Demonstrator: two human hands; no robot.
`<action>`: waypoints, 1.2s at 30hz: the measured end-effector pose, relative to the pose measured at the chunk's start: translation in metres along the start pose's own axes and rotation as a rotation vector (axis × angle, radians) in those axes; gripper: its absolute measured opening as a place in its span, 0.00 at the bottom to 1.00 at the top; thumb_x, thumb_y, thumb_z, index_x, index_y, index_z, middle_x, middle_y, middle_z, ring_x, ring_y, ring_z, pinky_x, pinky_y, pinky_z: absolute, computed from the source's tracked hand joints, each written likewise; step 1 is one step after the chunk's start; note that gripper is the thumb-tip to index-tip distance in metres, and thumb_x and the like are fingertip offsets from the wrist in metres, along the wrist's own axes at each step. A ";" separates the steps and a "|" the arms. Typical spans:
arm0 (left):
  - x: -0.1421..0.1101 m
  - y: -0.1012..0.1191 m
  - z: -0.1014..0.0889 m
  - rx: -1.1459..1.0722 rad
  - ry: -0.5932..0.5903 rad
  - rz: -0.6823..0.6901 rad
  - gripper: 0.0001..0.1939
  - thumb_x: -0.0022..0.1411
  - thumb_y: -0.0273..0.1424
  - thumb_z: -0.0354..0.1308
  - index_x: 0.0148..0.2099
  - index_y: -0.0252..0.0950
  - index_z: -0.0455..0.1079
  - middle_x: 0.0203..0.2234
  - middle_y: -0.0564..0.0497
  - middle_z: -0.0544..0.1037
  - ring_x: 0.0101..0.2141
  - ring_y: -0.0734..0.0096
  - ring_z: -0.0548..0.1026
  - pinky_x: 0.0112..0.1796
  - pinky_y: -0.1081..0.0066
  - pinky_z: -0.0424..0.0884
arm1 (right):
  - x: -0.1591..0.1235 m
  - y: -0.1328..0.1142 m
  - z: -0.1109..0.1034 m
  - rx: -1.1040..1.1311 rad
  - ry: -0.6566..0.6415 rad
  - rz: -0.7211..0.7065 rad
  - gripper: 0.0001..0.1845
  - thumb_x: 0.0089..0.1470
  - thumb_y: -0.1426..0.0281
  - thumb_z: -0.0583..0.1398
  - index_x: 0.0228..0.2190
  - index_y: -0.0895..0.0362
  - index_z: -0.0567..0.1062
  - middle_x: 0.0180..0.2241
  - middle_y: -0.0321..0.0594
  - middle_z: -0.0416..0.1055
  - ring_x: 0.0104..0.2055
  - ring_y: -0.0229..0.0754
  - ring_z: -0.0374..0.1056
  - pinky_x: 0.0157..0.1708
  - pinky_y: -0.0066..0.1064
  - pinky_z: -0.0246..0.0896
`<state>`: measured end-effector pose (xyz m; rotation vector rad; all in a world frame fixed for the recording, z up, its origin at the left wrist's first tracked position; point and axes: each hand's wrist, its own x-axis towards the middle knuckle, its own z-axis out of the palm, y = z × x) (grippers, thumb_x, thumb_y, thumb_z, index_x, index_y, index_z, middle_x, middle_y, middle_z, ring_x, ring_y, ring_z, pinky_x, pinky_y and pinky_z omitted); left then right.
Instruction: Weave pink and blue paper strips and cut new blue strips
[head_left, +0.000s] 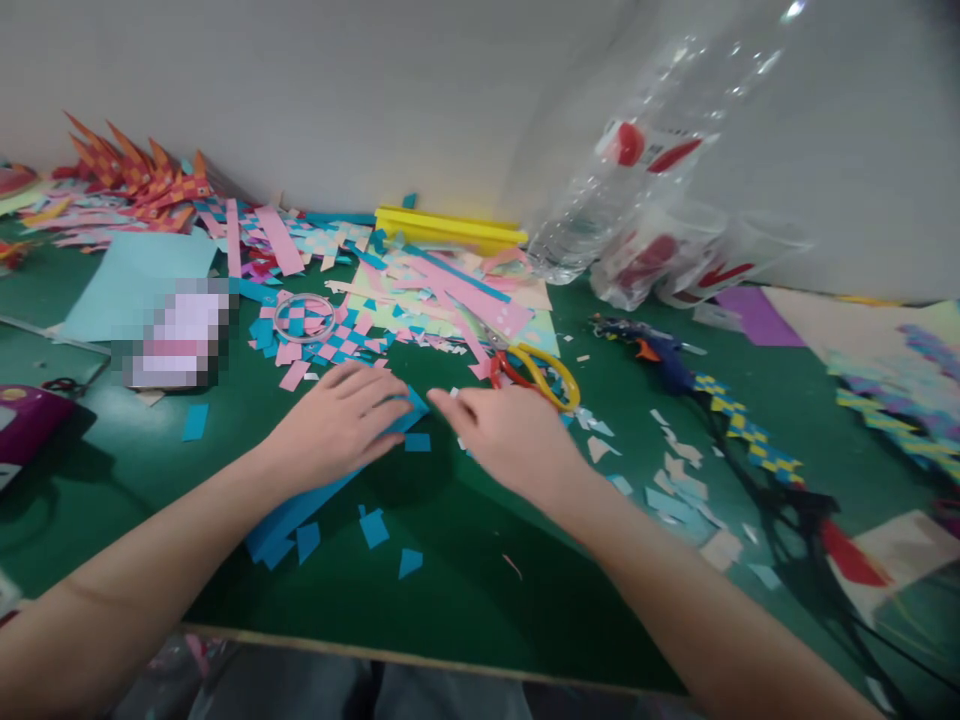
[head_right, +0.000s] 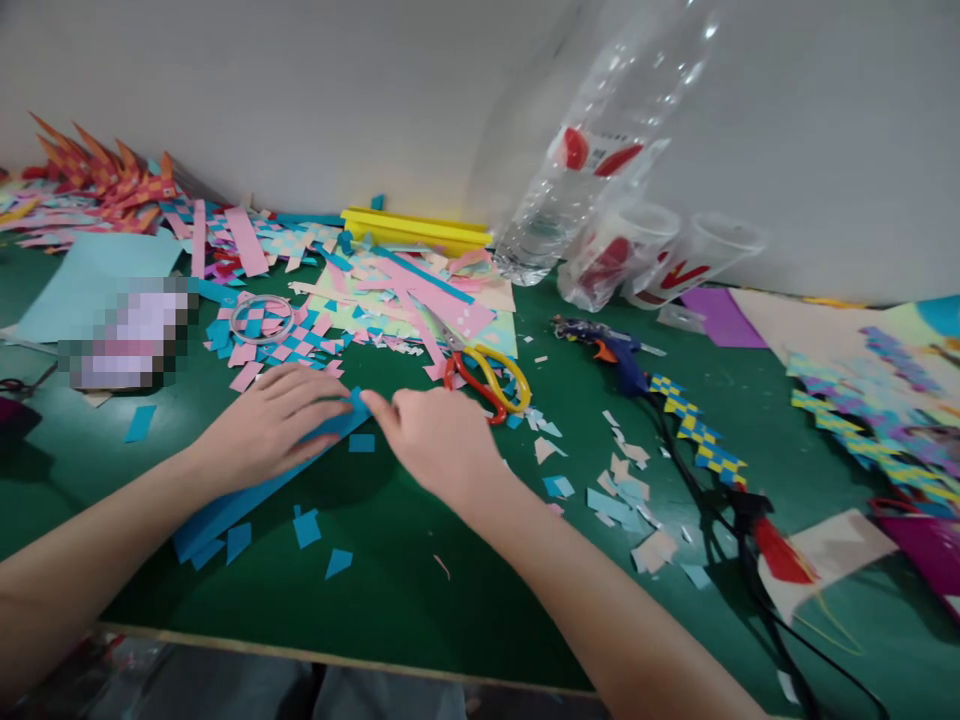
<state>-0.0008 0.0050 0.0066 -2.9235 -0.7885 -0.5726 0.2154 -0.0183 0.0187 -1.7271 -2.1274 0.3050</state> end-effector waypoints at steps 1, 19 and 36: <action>0.000 0.002 0.001 -0.011 -0.047 0.038 0.15 0.68 0.36 0.50 0.51 0.34 0.69 0.49 0.44 0.75 0.52 0.59 0.69 0.54 0.58 0.60 | -0.001 0.006 -0.009 -0.037 0.053 0.018 0.30 0.60 0.49 0.48 0.15 0.54 0.67 0.13 0.36 0.60 0.16 0.36 0.55 0.20 0.31 0.42; -0.009 -0.022 0.001 -0.194 -0.207 -0.016 0.17 0.68 0.26 0.44 0.54 0.36 0.69 0.51 0.45 0.75 0.52 0.64 0.71 0.54 0.60 0.67 | 0.011 0.113 0.005 -0.166 0.086 0.170 0.22 0.55 0.61 0.56 0.46 0.62 0.71 0.41 0.53 0.69 0.43 0.55 0.69 0.42 0.47 0.66; -0.007 -0.029 0.012 -0.113 -0.183 -0.177 0.20 0.69 0.28 0.46 0.62 0.37 0.57 0.51 0.44 0.73 0.52 0.61 0.69 0.52 0.58 0.62 | 0.002 0.083 -0.010 -0.065 0.051 -0.026 0.34 0.41 0.50 0.65 0.47 0.54 0.67 0.48 0.50 0.67 0.51 0.58 0.64 0.47 0.48 0.61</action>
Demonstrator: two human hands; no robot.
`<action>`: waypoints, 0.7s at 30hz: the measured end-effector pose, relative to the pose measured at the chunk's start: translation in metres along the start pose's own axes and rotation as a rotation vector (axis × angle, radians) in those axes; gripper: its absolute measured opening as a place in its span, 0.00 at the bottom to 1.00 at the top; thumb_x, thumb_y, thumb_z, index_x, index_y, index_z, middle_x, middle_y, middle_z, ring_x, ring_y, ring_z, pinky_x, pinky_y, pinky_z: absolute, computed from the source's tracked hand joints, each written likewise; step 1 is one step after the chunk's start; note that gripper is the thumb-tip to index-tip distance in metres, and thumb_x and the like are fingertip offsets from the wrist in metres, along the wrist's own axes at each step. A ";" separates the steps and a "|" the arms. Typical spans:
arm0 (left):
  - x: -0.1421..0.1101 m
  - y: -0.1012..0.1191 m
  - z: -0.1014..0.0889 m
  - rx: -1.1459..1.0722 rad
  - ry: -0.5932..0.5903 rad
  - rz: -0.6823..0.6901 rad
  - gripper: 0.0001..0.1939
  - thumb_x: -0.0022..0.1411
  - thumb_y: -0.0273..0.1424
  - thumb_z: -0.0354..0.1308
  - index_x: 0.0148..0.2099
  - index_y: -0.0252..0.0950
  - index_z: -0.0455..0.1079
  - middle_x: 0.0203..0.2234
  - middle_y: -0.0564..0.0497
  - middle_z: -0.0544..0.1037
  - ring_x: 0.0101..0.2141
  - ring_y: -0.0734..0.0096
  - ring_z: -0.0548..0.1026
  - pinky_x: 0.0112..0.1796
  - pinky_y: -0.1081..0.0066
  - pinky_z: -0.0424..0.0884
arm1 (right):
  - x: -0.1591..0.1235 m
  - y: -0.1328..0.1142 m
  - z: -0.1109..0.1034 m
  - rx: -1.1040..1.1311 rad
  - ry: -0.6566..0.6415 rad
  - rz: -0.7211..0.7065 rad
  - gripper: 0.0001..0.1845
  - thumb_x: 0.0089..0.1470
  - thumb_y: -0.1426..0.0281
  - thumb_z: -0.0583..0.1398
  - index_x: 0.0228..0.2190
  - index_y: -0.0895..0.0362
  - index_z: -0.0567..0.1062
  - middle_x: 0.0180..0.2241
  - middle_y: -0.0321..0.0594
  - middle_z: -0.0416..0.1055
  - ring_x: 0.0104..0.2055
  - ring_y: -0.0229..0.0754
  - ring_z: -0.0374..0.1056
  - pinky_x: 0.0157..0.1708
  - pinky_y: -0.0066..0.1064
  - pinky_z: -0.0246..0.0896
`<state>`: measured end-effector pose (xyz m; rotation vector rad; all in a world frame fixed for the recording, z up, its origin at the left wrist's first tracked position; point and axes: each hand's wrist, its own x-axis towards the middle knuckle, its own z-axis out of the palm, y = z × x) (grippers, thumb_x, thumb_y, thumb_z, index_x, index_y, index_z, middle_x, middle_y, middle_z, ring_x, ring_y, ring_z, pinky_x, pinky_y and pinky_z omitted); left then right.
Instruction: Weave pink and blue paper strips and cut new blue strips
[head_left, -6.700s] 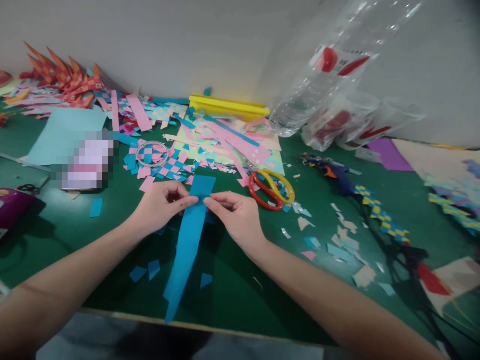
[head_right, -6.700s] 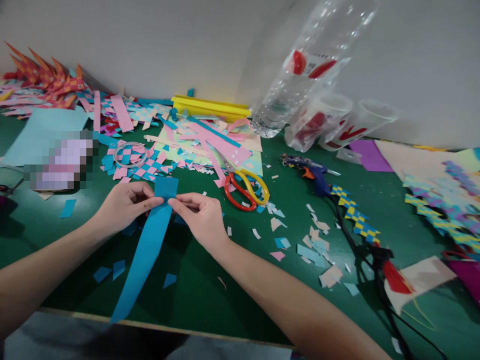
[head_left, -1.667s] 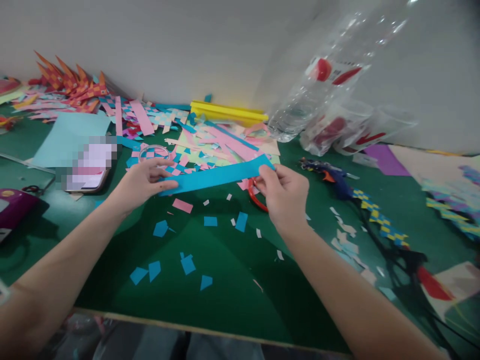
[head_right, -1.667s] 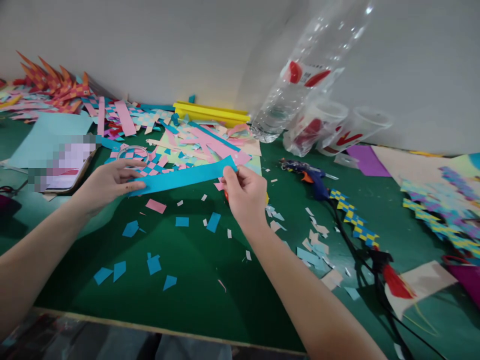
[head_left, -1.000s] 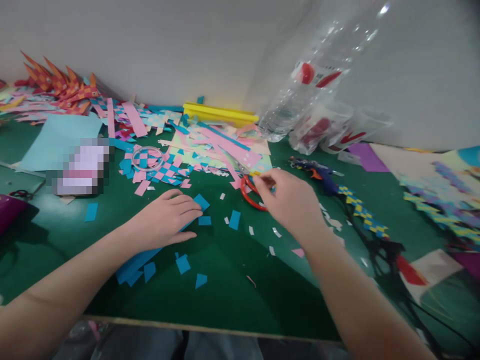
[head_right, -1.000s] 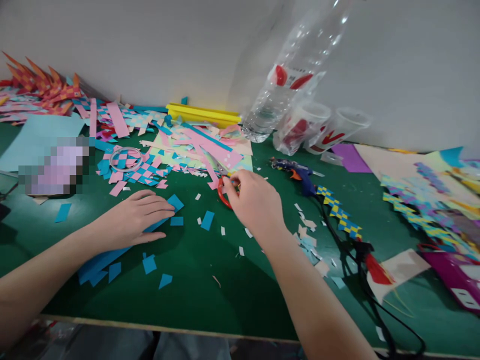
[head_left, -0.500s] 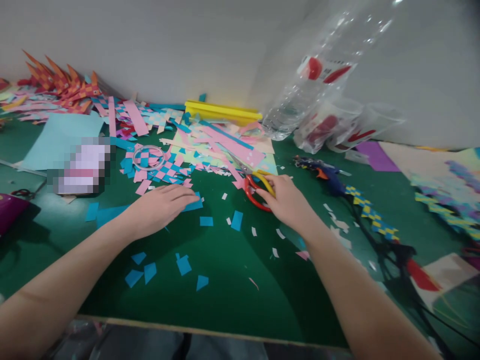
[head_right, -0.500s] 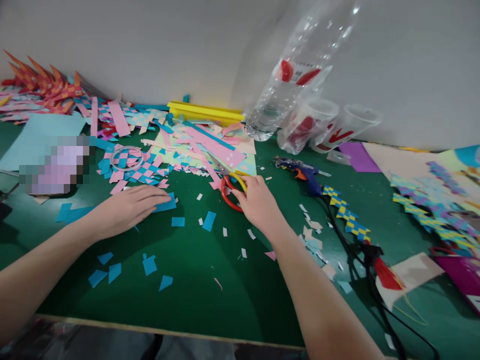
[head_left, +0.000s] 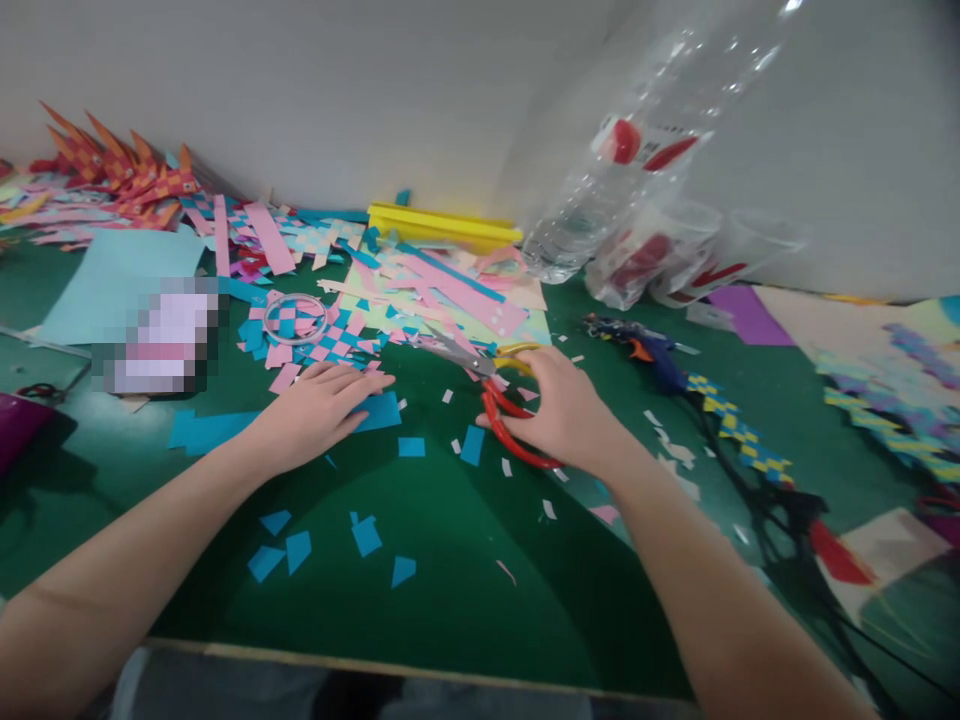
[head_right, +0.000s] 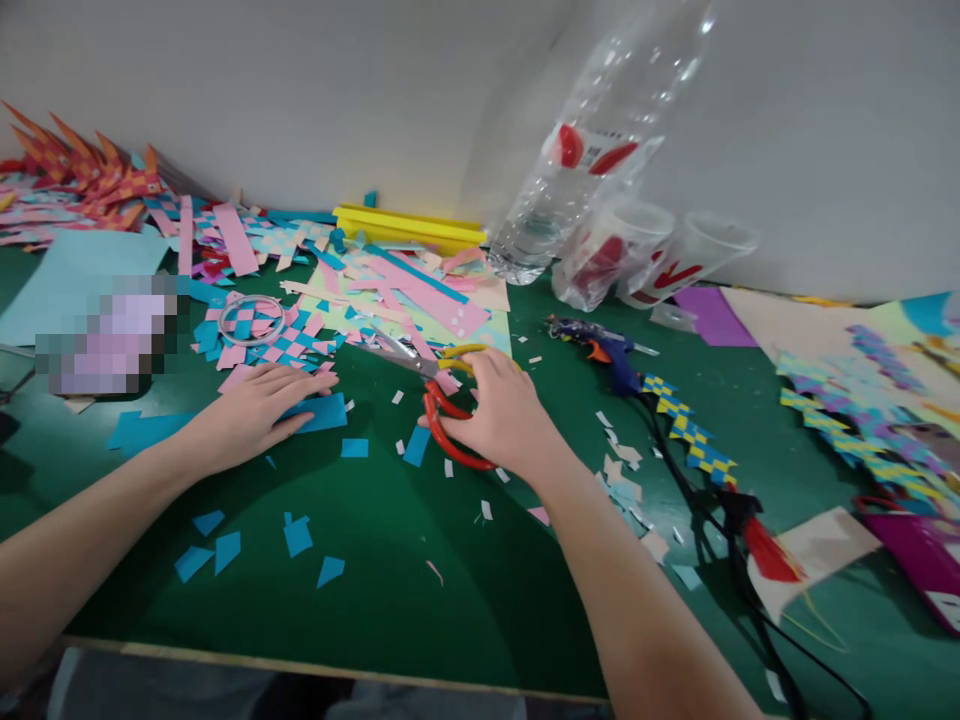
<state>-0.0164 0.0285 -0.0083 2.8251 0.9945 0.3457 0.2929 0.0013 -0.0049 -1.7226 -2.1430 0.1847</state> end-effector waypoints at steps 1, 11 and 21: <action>0.000 0.000 0.000 -0.004 -0.008 -0.005 0.20 0.68 0.27 0.46 0.62 0.37 0.56 0.51 0.44 0.73 0.53 0.61 0.69 0.52 0.59 0.61 | -0.001 -0.001 0.000 -0.028 -0.063 -0.027 0.33 0.42 0.51 0.65 0.47 0.54 0.67 0.48 0.49 0.67 0.52 0.59 0.63 0.47 0.49 0.59; 0.002 0.000 0.000 -0.076 -0.021 -0.045 0.22 0.68 0.25 0.45 0.62 0.38 0.56 0.50 0.43 0.72 0.53 0.61 0.67 0.50 0.60 0.63 | -0.003 -0.002 -0.009 0.020 -0.281 -0.198 0.24 0.46 0.60 0.62 0.46 0.51 0.67 0.51 0.45 0.67 0.56 0.55 0.60 0.54 0.51 0.52; 0.002 -0.003 0.005 -0.086 -0.005 0.053 0.17 0.68 0.23 0.43 0.52 0.39 0.69 0.53 0.46 0.70 0.55 0.61 0.65 0.53 0.57 0.62 | -0.005 -0.006 -0.010 0.081 -0.365 -0.262 0.26 0.48 0.57 0.62 0.49 0.51 0.67 0.55 0.46 0.65 0.58 0.56 0.58 0.57 0.53 0.50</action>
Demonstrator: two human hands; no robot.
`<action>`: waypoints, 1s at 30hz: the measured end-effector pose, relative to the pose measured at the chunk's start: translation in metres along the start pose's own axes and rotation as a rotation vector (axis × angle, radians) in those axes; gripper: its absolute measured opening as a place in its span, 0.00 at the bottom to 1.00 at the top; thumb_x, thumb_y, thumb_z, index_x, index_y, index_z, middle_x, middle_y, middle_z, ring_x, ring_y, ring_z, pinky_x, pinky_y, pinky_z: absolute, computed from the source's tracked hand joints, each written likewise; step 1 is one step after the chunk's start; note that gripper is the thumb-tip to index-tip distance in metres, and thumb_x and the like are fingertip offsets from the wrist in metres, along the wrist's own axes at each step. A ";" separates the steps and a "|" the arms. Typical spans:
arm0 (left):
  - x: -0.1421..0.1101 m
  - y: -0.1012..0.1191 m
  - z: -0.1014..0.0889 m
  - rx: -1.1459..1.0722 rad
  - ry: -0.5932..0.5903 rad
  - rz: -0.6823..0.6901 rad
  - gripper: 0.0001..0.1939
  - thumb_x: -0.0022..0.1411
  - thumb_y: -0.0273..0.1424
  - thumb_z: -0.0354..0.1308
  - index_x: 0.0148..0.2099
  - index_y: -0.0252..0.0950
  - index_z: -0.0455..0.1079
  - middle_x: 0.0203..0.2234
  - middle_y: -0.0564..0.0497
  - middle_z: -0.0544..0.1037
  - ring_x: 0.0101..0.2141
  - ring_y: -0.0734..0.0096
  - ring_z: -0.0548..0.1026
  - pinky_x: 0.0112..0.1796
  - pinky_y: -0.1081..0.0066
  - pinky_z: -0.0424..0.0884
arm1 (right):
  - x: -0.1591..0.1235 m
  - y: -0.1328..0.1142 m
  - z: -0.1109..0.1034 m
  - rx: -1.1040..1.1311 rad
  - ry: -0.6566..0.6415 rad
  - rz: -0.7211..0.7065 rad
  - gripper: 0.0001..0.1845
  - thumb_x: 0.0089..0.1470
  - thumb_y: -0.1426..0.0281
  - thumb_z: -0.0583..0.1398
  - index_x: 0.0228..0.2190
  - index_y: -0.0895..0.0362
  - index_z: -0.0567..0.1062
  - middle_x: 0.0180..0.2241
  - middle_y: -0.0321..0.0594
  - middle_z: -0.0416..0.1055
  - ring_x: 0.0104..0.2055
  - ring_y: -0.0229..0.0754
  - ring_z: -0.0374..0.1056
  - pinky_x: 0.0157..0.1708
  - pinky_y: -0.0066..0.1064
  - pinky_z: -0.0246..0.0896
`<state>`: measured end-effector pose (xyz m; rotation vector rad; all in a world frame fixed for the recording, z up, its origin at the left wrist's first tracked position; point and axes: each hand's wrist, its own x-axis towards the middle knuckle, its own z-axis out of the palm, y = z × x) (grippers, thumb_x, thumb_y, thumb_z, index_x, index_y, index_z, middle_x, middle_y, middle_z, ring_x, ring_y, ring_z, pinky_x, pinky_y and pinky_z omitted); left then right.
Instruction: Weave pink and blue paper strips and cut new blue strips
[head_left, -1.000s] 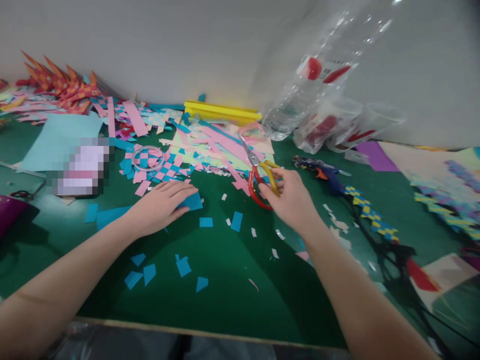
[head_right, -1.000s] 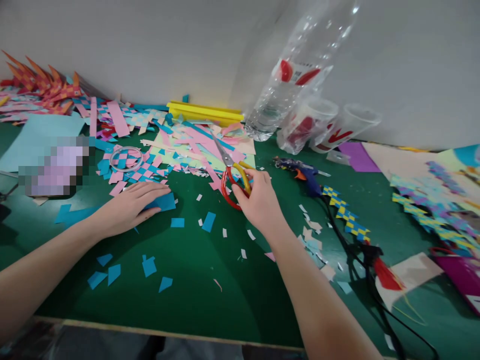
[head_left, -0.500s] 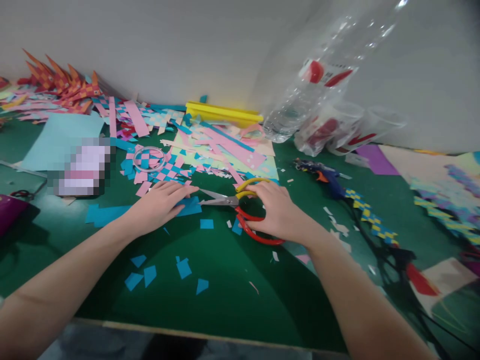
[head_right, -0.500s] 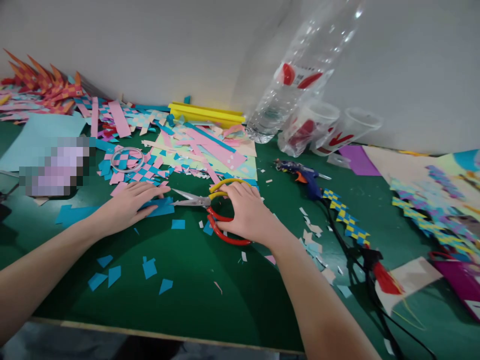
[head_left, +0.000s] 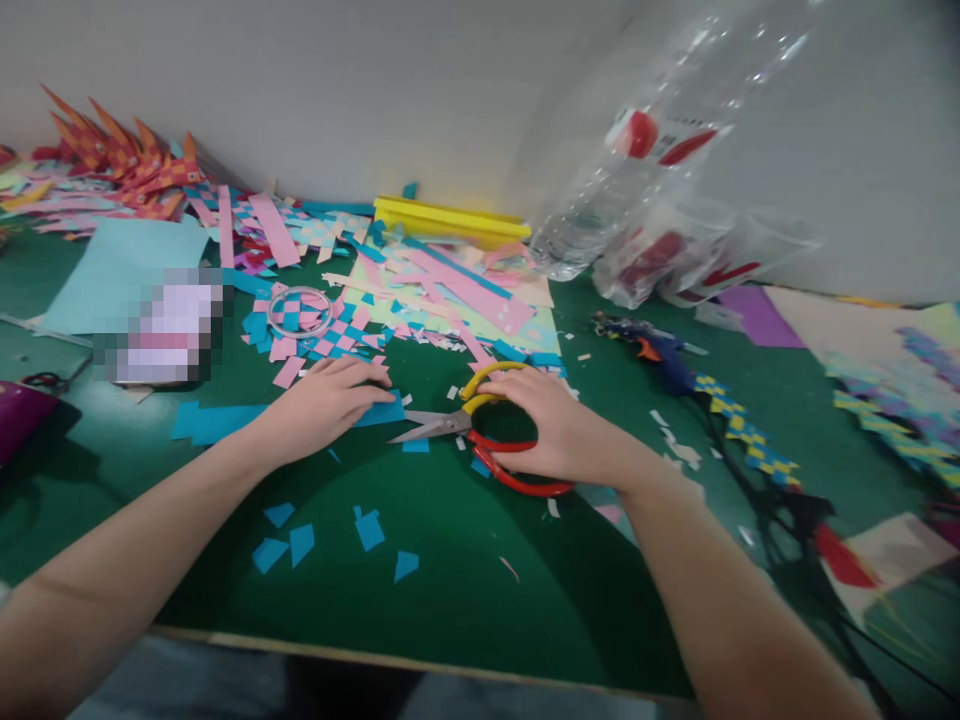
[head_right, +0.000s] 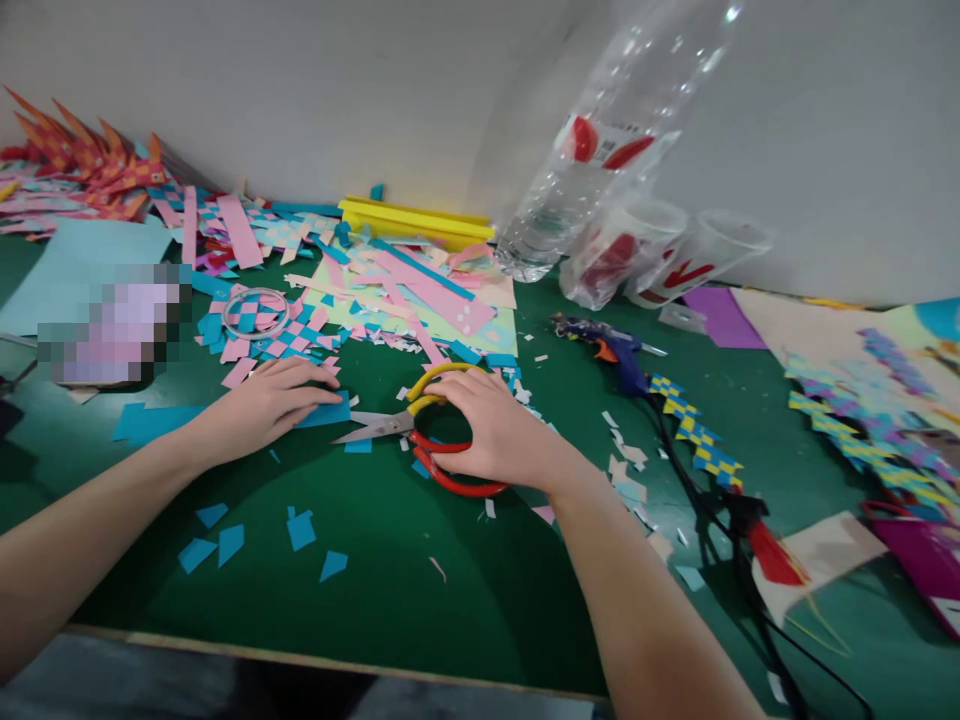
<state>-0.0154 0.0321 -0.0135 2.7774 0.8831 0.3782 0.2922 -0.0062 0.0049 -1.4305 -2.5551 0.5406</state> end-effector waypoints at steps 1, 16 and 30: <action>0.000 0.000 0.000 -0.005 -0.012 0.011 0.19 0.67 0.21 0.43 0.52 0.39 0.70 0.53 0.47 0.71 0.55 0.61 0.65 0.53 0.58 0.61 | 0.001 0.000 0.001 0.000 -0.004 -0.015 0.26 0.49 0.57 0.61 0.49 0.51 0.67 0.55 0.46 0.65 0.59 0.56 0.58 0.58 0.53 0.50; 0.001 -0.007 0.010 -0.060 0.008 0.025 0.28 0.62 0.13 0.39 0.51 0.41 0.72 0.53 0.47 0.70 0.55 0.63 0.63 0.54 0.55 0.60 | 0.004 -0.009 0.006 -0.031 -0.022 -0.064 0.27 0.51 0.58 0.59 0.52 0.51 0.65 0.54 0.47 0.65 0.60 0.56 0.56 0.58 0.55 0.51; 0.005 -0.001 0.013 -0.050 0.013 -0.035 0.25 0.63 0.16 0.42 0.49 0.43 0.74 0.52 0.47 0.70 0.56 0.59 0.62 0.53 0.52 0.59 | 0.006 -0.021 0.011 -0.041 0.005 -0.095 0.26 0.51 0.58 0.59 0.51 0.54 0.66 0.52 0.49 0.66 0.58 0.56 0.59 0.56 0.53 0.55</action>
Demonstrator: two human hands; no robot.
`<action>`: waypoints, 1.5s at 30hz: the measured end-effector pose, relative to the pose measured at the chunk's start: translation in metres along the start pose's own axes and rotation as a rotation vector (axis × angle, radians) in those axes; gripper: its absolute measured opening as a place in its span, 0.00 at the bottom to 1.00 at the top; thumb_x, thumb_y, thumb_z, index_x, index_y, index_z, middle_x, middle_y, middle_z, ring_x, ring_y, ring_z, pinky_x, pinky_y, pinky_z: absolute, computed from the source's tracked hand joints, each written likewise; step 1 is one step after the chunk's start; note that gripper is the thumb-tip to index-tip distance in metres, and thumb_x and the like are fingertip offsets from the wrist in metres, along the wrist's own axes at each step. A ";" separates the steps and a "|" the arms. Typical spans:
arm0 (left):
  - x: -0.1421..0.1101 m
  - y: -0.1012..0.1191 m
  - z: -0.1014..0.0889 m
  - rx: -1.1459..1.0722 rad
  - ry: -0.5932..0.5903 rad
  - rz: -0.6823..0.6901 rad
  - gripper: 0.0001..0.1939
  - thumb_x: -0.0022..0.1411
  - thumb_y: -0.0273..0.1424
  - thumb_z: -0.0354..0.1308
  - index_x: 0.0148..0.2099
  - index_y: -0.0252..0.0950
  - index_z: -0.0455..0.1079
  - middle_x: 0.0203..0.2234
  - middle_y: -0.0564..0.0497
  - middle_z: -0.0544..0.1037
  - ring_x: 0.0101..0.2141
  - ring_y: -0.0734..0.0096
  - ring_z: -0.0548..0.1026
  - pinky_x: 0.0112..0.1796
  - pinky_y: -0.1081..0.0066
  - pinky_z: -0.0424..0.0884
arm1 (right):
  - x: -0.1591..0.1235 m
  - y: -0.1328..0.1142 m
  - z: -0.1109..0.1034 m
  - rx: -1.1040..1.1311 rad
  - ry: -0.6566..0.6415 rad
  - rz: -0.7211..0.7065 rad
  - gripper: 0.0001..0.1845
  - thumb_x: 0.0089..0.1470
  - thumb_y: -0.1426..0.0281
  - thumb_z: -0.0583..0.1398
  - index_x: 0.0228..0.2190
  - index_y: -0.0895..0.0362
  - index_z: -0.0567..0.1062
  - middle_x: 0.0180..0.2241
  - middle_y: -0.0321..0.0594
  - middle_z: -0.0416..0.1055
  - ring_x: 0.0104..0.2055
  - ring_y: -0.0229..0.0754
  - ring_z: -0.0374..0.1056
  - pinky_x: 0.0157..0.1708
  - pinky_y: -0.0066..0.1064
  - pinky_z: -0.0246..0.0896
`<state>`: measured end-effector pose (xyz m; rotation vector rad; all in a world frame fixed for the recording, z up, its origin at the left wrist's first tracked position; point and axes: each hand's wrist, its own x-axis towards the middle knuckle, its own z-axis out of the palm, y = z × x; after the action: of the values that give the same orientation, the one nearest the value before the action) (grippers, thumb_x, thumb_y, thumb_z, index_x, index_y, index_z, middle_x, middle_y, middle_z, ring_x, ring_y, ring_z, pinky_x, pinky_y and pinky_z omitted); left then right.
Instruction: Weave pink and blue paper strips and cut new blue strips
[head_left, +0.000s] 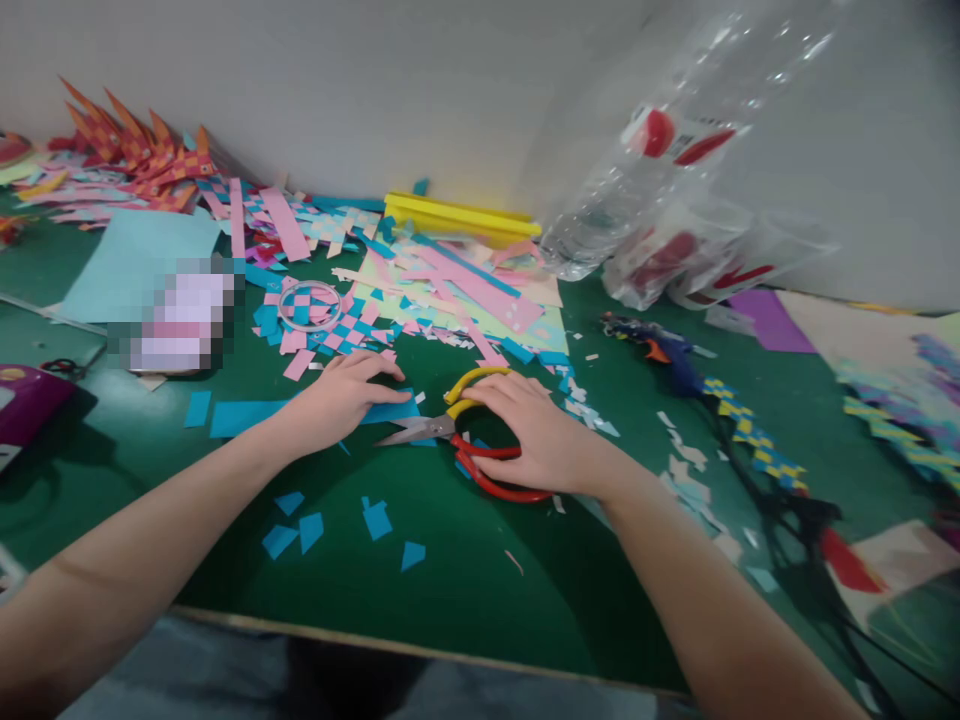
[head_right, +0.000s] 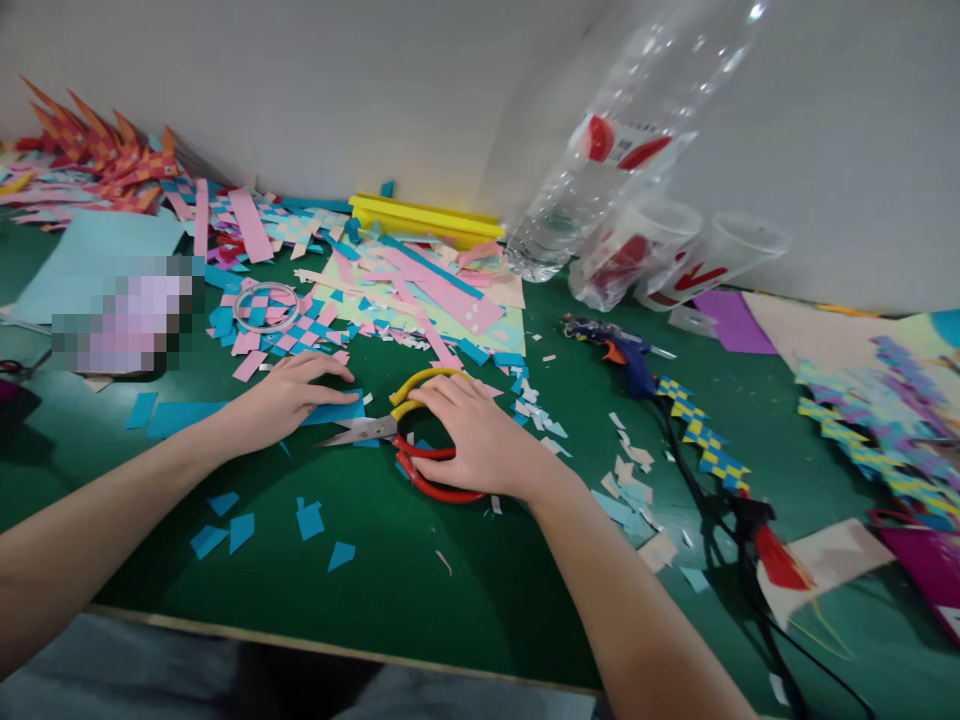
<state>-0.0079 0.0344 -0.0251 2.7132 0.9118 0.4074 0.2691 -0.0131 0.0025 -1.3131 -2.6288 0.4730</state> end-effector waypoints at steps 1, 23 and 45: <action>0.000 0.002 0.002 0.003 0.008 -0.022 0.26 0.62 0.15 0.42 0.49 0.43 0.74 0.52 0.47 0.70 0.56 0.59 0.62 0.53 0.52 0.59 | 0.001 -0.001 0.001 -0.008 0.009 0.000 0.27 0.51 0.58 0.59 0.51 0.54 0.66 0.52 0.49 0.66 0.58 0.56 0.59 0.55 0.53 0.56; -0.002 -0.005 -0.008 -0.036 -0.076 0.106 0.21 0.69 0.23 0.41 0.56 0.43 0.69 0.56 0.54 0.71 0.61 0.64 0.57 0.60 0.56 0.53 | -0.005 0.011 -0.003 0.005 0.005 0.017 0.26 0.51 0.57 0.60 0.50 0.51 0.67 0.52 0.47 0.67 0.59 0.57 0.58 0.56 0.54 0.54; -0.002 -0.002 -0.019 -0.049 -0.009 0.085 0.16 0.66 0.22 0.45 0.44 0.40 0.73 0.45 0.52 0.79 0.53 0.64 0.68 0.52 0.60 0.64 | -0.010 0.019 -0.011 0.000 -0.014 0.013 0.25 0.49 0.59 0.61 0.50 0.49 0.69 0.50 0.45 0.69 0.57 0.57 0.60 0.55 0.54 0.55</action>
<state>-0.0168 0.0373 -0.0081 2.7133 0.7763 0.4286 0.2925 -0.0084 0.0064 -1.3326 -2.6333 0.4859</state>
